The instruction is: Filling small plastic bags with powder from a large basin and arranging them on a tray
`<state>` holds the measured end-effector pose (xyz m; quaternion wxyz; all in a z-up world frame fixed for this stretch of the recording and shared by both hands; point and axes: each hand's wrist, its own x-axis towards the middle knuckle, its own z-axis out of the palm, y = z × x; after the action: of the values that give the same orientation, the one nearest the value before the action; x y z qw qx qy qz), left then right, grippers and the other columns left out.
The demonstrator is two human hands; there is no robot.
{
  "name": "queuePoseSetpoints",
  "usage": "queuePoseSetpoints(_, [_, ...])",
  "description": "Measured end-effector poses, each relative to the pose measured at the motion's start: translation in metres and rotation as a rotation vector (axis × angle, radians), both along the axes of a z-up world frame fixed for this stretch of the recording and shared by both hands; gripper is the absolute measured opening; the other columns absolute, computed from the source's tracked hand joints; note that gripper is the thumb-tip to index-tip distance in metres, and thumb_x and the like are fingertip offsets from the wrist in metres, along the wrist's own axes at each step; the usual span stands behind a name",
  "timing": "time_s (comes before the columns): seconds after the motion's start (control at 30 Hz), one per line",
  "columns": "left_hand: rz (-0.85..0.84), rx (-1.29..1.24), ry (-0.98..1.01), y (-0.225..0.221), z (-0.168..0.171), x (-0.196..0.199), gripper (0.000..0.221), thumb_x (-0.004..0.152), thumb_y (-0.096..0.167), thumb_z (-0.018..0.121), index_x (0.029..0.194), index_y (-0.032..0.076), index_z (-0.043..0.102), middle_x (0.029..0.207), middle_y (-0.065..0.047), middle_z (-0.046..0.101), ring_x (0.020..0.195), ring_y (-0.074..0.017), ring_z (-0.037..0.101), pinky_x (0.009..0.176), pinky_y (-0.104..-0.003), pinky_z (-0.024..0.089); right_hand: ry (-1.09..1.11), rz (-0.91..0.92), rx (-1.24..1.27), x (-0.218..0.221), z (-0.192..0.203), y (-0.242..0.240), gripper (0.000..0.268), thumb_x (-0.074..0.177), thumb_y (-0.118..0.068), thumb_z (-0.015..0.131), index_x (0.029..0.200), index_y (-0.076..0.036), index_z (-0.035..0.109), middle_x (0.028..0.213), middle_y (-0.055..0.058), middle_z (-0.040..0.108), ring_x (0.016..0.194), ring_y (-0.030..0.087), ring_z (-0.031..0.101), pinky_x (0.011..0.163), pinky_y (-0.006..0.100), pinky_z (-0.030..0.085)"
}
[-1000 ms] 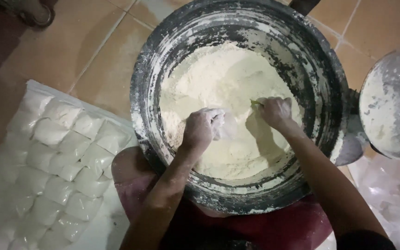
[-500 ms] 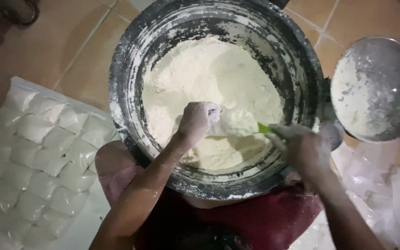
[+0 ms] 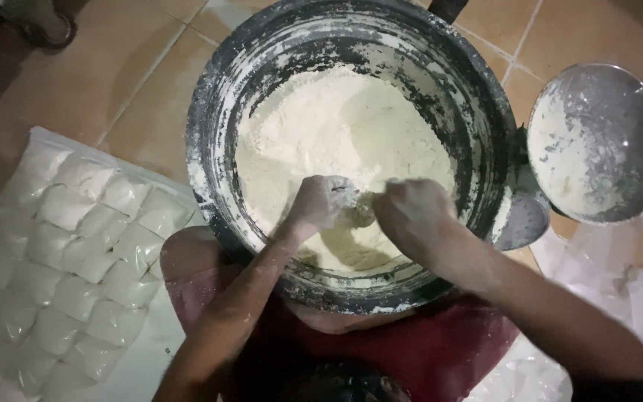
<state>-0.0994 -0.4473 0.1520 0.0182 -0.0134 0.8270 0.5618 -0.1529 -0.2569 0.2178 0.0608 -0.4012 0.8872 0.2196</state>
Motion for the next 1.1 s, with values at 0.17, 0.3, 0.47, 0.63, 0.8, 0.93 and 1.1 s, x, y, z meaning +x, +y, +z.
queuePoseSetpoints(0.17, [0.007, 0.065, 0.077, 0.009, -0.023, 0.013, 0.01, 0.084, 0.012, 0.063, 0.085, 0.005, 0.071, 0.081, -0.022, 0.07, 0.08, -0.0376, 0.07, 0.075, -0.044, 0.054, -0.097, 0.104, 0.009, -0.011, 0.008, -0.038, 0.025, 0.091, -0.019, 0.057, 0.074, -0.021, 0.075, 0.064, 0.001, 0.069, 0.061, 0.021, 0.07, 0.047, 0.035, 0.05])
queuePoseSetpoints(0.3, [0.188, 0.756, -0.481, 0.022, -0.045, -0.002, 0.007, 0.074, 0.019, 0.05, 0.07, 0.022, 0.055, 0.048, 0.007, 0.044, 0.04, -0.0143, 0.041, 0.044, -0.03, 0.036, -0.156, 0.12, 0.242, -0.002, 0.026, -0.072, 0.023, 0.092, -0.011, 0.061, 0.079, -0.016, 0.078, 0.07, 0.002, 0.075, 0.069, 0.02, 0.073, 0.054, 0.031, 0.051])
queuePoseSetpoints(0.47, [0.003, 0.262, -0.184, 0.03, -0.029, 0.0, 0.016, 0.089, 0.018, 0.055, 0.077, 0.011, 0.064, 0.069, -0.001, 0.061, 0.059, -0.0134, 0.054, 0.055, -0.029, 0.047, -0.114, 0.15, 0.551, 0.015, 0.024, -0.095, 0.025, 0.1, -0.015, 0.057, 0.094, -0.024, 0.08, 0.087, -0.011, 0.077, 0.085, 0.012, 0.074, 0.064, 0.028, 0.048])
queuePoseSetpoints(0.63, [-0.058, -0.124, 0.125, 0.02, -0.047, 0.002, 0.032, 0.103, 0.022, 0.058, 0.076, 0.007, 0.065, 0.071, -0.003, 0.062, 0.058, -0.012, 0.051, 0.05, -0.029, 0.044, -0.066, 0.153, 0.371, 0.006, 0.028, -0.08, 0.021, 0.089, -0.011, 0.064, 0.074, -0.018, 0.076, 0.065, -0.001, 0.07, 0.065, 0.018, 0.067, 0.056, 0.033, 0.046])
queuePoseSetpoints(0.8, [0.061, -0.18, -0.391, 0.005, -0.061, -0.008, 0.018, 0.09, 0.018, 0.061, 0.092, 0.01, 0.077, 0.083, -0.015, 0.075, 0.085, -0.0402, 0.077, 0.065, -0.055, 0.064, 0.09, 0.079, 0.158, -0.003, 0.088, -0.037, 0.024, 0.092, -0.015, 0.063, 0.073, -0.021, 0.077, 0.065, -0.001, 0.07, 0.064, 0.017, 0.07, 0.057, 0.031, 0.052])
queuePoseSetpoints(0.93, [0.093, -0.243, -0.214, -0.001, -0.064, -0.006, 0.009, 0.09, 0.013, 0.069, 0.088, 0.005, 0.075, 0.071, -0.013, 0.069, 0.064, -0.0288, 0.068, 0.05, -0.04, 0.057, 0.182, 0.053, 0.124, -0.051, 0.039, 0.022, 0.021, 0.093, -0.029, 0.061, 0.076, -0.022, 0.071, 0.069, -0.004, 0.068, 0.06, 0.017, 0.066, 0.052, 0.032, 0.049])
queuePoseSetpoints(1.1, [0.124, -0.295, -0.218, -0.004, -0.074, 0.0, 0.016, 0.09, 0.028, 0.066, 0.085, 0.018, 0.077, 0.072, -0.011, 0.072, 0.076, -0.0368, 0.077, 0.06, -0.052, 0.062, 0.307, 0.427, -0.358, -0.129, -0.177, 0.126, 0.017, 0.083, -0.026, 0.072, 0.068, -0.021, 0.064, 0.065, 0.001, 0.057, 0.066, 0.022, 0.059, 0.059, 0.042, 0.047])
